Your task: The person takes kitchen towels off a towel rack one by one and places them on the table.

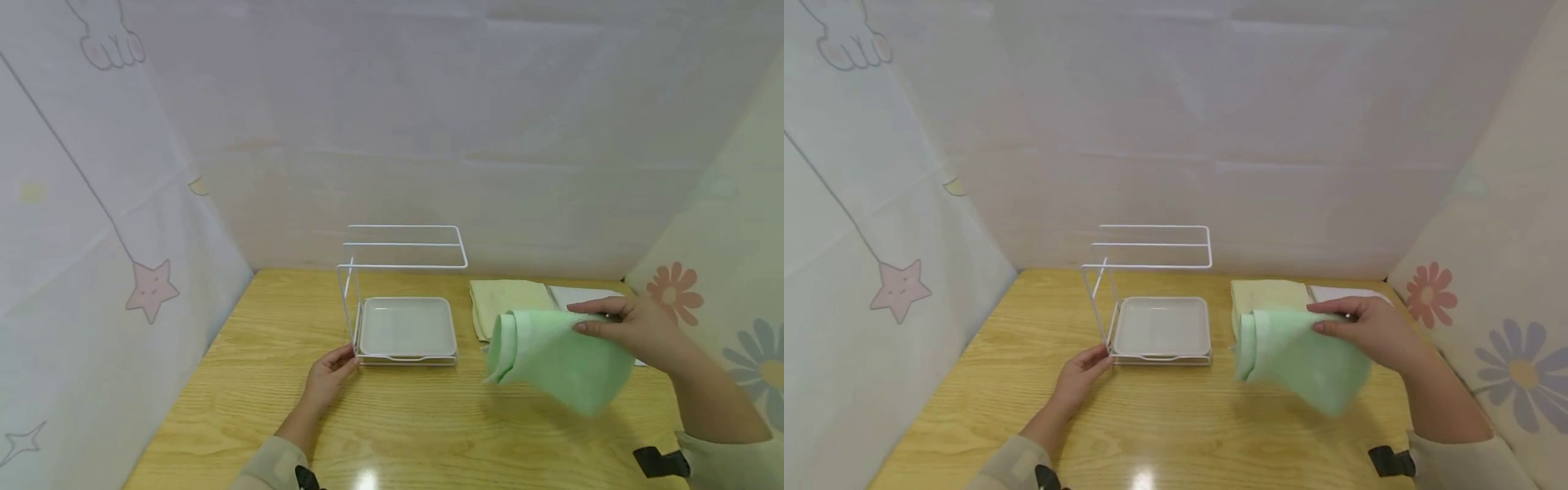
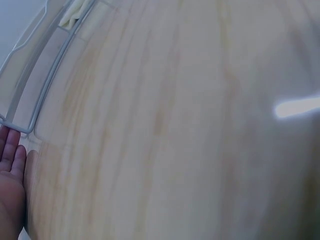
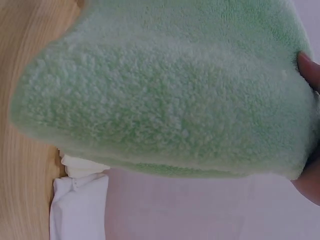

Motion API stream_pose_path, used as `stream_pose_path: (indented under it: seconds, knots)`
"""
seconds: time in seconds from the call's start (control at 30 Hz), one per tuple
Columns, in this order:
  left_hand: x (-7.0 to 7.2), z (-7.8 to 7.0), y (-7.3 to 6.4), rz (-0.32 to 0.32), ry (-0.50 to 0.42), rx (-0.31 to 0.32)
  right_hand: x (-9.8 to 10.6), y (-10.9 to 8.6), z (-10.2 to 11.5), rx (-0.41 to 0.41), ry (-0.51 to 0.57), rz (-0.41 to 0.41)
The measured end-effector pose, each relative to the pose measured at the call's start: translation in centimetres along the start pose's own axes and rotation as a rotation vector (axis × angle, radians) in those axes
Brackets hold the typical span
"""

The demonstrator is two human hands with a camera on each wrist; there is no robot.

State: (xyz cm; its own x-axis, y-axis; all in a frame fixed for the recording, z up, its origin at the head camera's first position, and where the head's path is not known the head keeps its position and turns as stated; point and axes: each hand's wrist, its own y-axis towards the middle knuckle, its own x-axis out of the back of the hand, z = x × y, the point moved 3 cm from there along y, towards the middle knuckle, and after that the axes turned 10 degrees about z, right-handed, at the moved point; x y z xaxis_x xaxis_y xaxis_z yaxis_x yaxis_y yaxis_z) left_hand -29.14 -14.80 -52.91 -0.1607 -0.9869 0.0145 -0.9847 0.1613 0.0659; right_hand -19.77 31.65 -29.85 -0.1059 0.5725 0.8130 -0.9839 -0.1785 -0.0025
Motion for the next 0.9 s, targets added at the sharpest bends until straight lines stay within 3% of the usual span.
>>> stream_pose_path:
  seconds: [0.4, 0.6, 0.9]
  knots:
    - [0.1, 0.0, -0.1, 0.005, 0.006, 0.010, -2.5, -2.3, -1.4, -0.023, 0.010, 0.100]
    - [0.0, -0.3, -0.2, -0.002, 0.005, 0.018, -3.9, -3.2, -2.2, 0.022, 0.110, 0.178]
    - [0.0, -0.2, -0.2, 0.015, 0.041, 0.025, -5.8, -2.3, -3.5, 0.044, 0.145, 0.260]
